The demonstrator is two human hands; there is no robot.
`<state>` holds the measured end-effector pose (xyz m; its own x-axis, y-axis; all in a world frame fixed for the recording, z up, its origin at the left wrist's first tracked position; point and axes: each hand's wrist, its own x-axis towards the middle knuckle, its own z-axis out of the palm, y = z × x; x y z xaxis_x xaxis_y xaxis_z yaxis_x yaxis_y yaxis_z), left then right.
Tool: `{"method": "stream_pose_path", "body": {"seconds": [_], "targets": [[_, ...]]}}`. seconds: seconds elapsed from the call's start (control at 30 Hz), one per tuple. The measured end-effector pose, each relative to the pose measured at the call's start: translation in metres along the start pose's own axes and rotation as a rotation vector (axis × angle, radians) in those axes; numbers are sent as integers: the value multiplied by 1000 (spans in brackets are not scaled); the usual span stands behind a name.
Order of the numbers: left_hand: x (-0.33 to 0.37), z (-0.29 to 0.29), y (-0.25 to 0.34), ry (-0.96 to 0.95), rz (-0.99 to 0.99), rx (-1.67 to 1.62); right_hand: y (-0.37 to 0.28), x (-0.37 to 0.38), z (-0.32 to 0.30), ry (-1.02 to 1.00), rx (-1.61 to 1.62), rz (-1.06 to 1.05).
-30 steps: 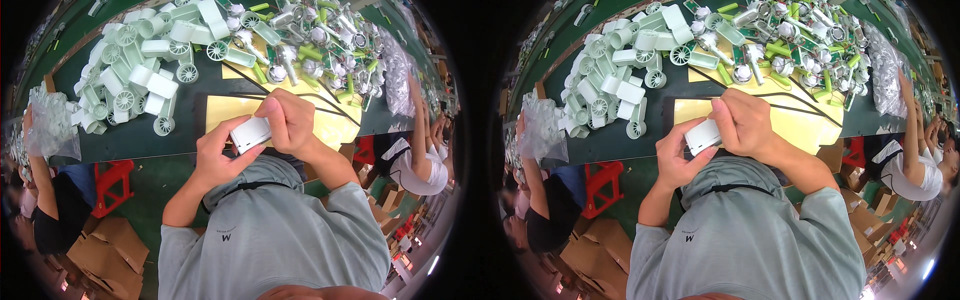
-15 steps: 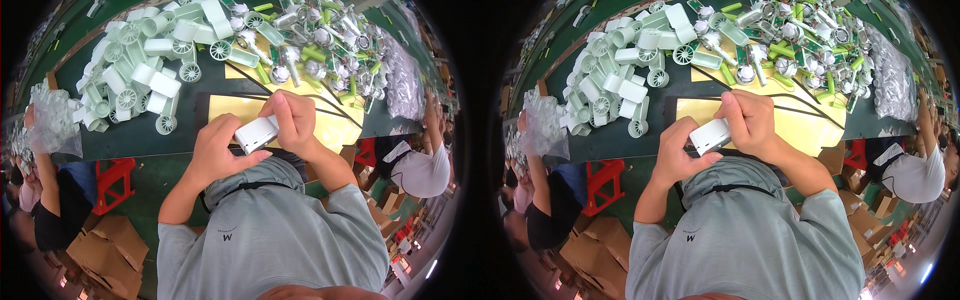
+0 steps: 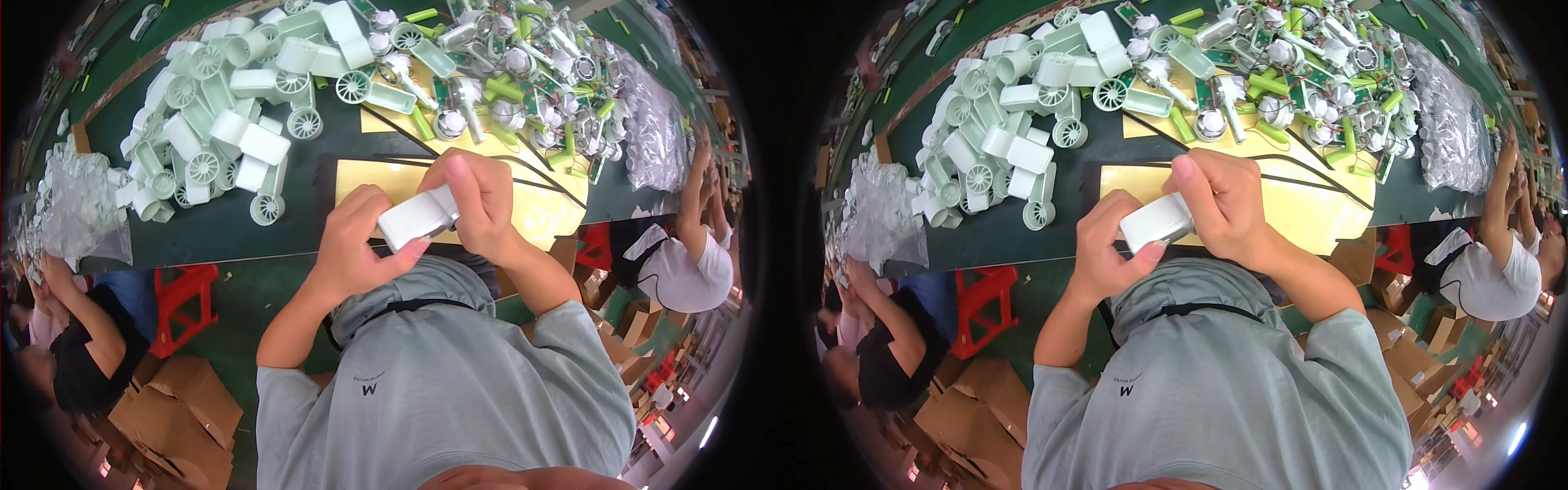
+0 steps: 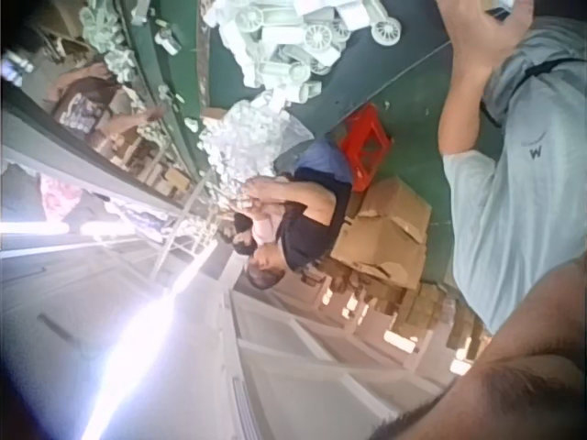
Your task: The person assembles portable electric fans by fitting internal wiring, motors, and batteries into plastic casings, applying adhesive strips, pressing the housing pieces together, and placing assembled units onto a conveyor belt.
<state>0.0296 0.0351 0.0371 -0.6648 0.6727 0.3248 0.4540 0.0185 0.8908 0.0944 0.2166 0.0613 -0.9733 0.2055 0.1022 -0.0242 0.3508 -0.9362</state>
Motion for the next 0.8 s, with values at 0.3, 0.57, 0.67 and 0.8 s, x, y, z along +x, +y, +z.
{"method": "stream_pose_path", "body": {"seconds": [0.3, 0.57, 0.67, 0.8], "targets": [[3, -3, 5, -123, -242, -126, -2, 4, -2, 102, 93, -38], [0, -12, 6, -235, -212, -133, 1, 2, 7, 158, 10, -158], [2, -10, 9, -203, -172, -161, -1, 2, 4, 180, -3, -209], [2, -9, 13, -160, -169, -198, -2, 2, -5, 128, 89, -239]]}}
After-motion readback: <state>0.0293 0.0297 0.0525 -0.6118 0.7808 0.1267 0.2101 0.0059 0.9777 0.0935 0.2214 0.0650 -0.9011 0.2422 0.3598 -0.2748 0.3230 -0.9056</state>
